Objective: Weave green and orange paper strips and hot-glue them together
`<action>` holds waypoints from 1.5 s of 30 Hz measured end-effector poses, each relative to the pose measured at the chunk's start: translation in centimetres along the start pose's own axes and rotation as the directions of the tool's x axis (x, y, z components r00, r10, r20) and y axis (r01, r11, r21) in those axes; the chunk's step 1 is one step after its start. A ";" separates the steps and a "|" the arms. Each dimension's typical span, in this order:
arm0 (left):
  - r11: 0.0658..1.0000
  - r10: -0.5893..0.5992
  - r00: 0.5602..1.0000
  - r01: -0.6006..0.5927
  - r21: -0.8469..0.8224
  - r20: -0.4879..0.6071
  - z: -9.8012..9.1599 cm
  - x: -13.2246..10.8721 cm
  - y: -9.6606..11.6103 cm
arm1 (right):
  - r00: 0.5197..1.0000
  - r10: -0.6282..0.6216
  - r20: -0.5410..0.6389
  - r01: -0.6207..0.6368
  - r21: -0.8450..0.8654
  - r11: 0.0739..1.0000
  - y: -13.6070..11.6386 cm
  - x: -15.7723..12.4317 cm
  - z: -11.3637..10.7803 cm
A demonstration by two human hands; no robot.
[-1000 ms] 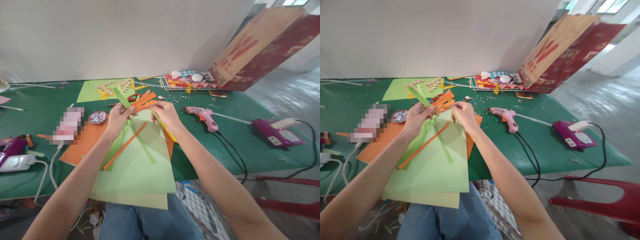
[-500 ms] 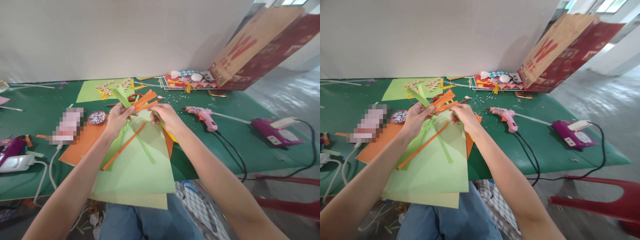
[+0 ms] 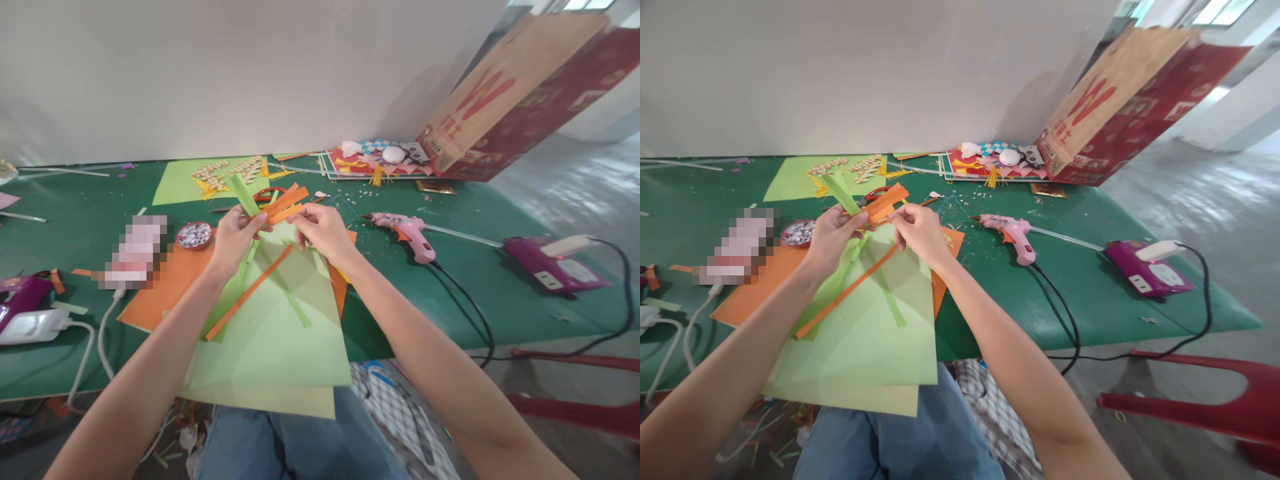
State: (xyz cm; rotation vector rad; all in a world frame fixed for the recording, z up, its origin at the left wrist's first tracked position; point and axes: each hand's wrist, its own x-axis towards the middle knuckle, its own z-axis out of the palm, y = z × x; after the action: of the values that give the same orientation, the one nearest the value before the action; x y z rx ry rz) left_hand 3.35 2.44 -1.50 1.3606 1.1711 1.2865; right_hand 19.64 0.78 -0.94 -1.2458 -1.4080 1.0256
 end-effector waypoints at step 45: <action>0.999 0.041 0.997 -0.040 0.027 -0.067 0.1 0.0 0.2 | 0.983 -0.182 -0.038 0.174 -0.146 0.974 0.0 -0.2 0.0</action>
State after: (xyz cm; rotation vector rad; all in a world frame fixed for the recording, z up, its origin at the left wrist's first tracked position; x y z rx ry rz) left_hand 3.51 2.41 -1.30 1.3748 1.2153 1.3597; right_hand 19.69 0.54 -0.98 -1.2141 -1.5446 0.7769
